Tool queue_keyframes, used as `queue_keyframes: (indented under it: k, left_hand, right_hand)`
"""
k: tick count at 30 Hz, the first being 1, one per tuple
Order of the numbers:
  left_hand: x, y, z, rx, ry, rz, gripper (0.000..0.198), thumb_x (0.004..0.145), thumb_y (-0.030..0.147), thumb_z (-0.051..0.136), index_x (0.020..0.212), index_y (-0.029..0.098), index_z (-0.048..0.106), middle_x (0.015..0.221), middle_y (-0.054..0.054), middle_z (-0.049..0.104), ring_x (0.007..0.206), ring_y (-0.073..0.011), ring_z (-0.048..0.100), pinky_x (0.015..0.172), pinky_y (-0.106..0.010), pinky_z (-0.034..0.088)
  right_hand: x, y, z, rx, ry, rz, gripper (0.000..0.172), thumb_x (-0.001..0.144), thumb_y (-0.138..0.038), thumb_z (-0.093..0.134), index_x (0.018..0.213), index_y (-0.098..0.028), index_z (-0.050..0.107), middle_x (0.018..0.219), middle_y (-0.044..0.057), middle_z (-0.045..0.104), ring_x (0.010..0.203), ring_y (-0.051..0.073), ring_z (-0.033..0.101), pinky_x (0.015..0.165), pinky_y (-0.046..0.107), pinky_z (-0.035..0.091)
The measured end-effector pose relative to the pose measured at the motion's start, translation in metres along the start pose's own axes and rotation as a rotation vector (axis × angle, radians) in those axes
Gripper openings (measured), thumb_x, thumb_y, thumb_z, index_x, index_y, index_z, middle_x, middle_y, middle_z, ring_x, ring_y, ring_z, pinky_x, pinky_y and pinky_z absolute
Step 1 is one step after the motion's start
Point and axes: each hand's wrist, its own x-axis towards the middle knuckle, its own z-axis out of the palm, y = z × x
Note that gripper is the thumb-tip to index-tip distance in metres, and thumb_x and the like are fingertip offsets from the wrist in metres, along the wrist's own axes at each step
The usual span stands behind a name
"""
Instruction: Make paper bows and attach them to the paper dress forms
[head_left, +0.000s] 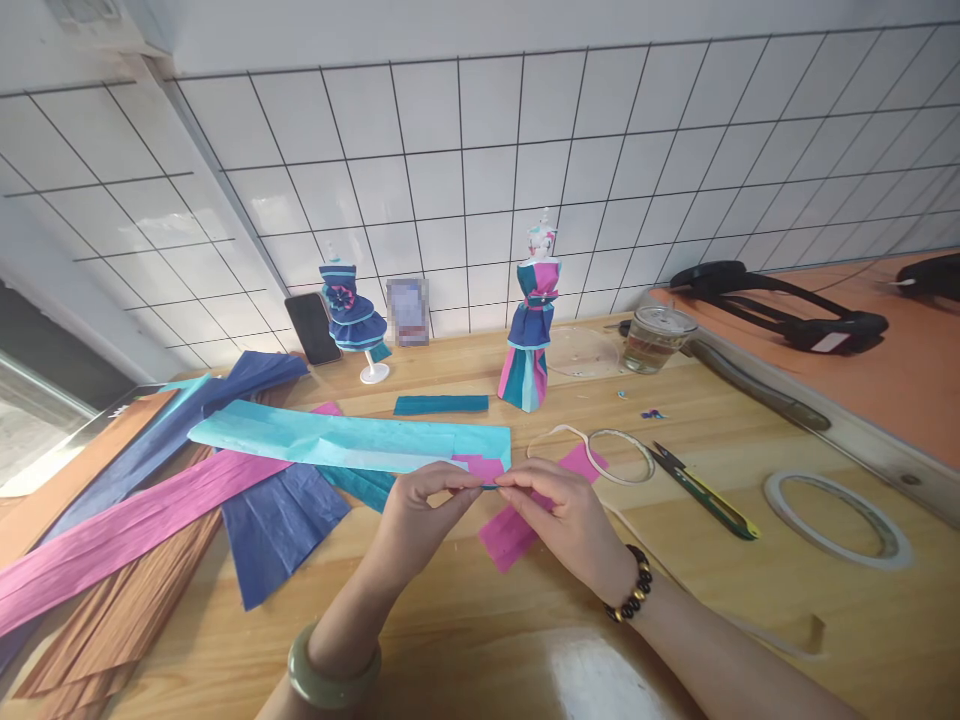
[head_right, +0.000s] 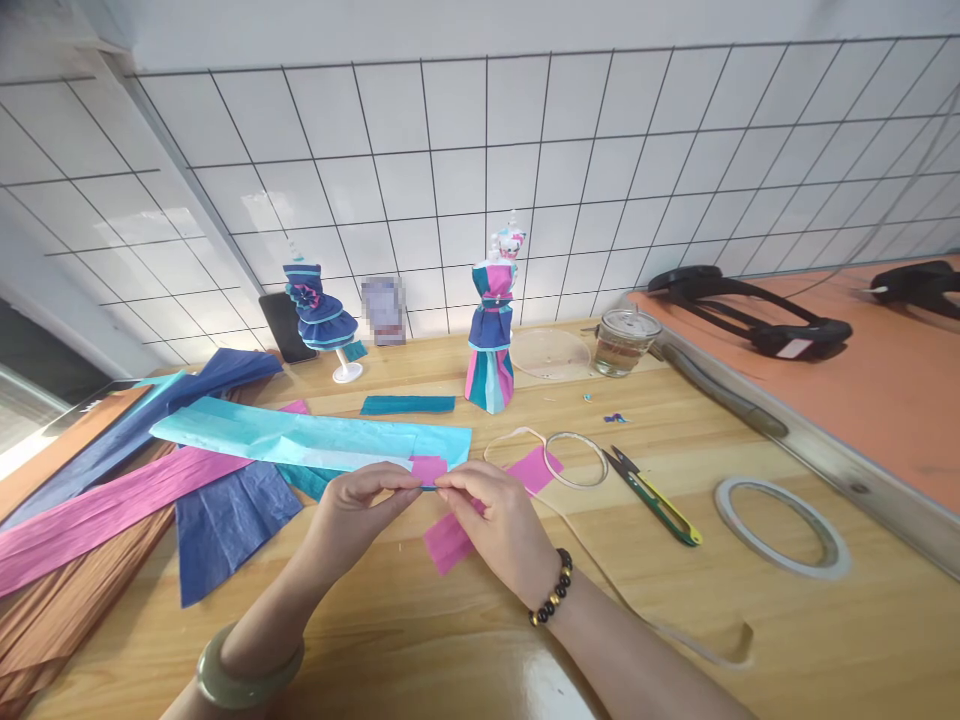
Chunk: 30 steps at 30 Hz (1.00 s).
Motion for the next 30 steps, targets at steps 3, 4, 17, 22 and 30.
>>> queue_keyframes:
  k: [3, 4, 17, 22, 30]
  left_hand:
    - [0.0007, 0.0029, -0.0003, 0.008, -0.003, -0.011, 0.006, 0.073, 0.020, 0.063, 0.073, 0.020, 0.069, 0.075, -0.003, 0.069, 0.073, -0.0161, 0.062, 0.069, -0.027, 0.049]
    - [0.0010, 0.0038, -0.0005, 0.013, -0.007, -0.023, 0.006, 0.073, 0.020, 0.063, 0.074, 0.019, 0.069, 0.075, -0.003, 0.069, 0.073, -0.0161, 0.062, 0.070, -0.026, 0.049]
    - [0.0013, 0.0034, -0.0013, 0.025, -0.001, -0.098, 0.007, 0.072, 0.023, 0.064, 0.073, 0.017, 0.067, 0.074, -0.003, 0.068, 0.072, -0.0159, 0.061, 0.070, -0.026, 0.048]
    - [0.0007, -0.0006, -0.0005, 0.029, -0.010, -0.128, 0.021, 0.069, 0.026, 0.067, 0.089, 0.019, 0.069, 0.081, -0.004, 0.070, 0.074, -0.0170, 0.061, 0.072, -0.029, 0.049]
    - [0.0006, 0.0006, -0.0012, 0.002, -0.026, -0.046, 0.008, 0.072, 0.025, 0.064, 0.073, 0.019, 0.070, 0.076, -0.004, 0.071, 0.074, -0.0182, 0.063, 0.070, -0.029, 0.050]
  right_hand:
    - [0.0002, -0.0016, -0.0009, -0.010, -0.014, -0.011, 0.016, 0.085, -0.020, 0.050, 0.083, -0.024, 0.065, 0.082, 0.004, 0.066, 0.078, 0.018, 0.060, 0.070, 0.031, 0.048]
    - [0.0002, -0.0023, -0.0012, -0.011, -0.016, -0.015, 0.016, 0.085, -0.020, 0.050, 0.083, -0.024, 0.065, 0.082, 0.004, 0.066, 0.078, 0.018, 0.060, 0.070, 0.030, 0.047]
    - [0.0008, -0.0031, -0.0007, -0.022, 0.015, 0.011, 0.013, 0.083, -0.020, 0.052, 0.079, -0.024, 0.064, 0.081, 0.003, 0.066, 0.076, 0.018, 0.060, 0.068, 0.030, 0.047]
    - [0.0007, -0.0034, -0.0014, -0.008, 0.007, 0.009, 0.014, 0.083, -0.020, 0.052, 0.079, -0.024, 0.065, 0.081, 0.003, 0.066, 0.077, 0.018, 0.060, 0.069, 0.030, 0.047]
    - [-0.0002, -0.0040, -0.0001, 0.034, 0.011, 0.050, 0.014, 0.082, -0.019, 0.054, 0.078, -0.024, 0.066, 0.080, 0.002, 0.067, 0.076, 0.017, 0.061, 0.069, 0.029, 0.047]
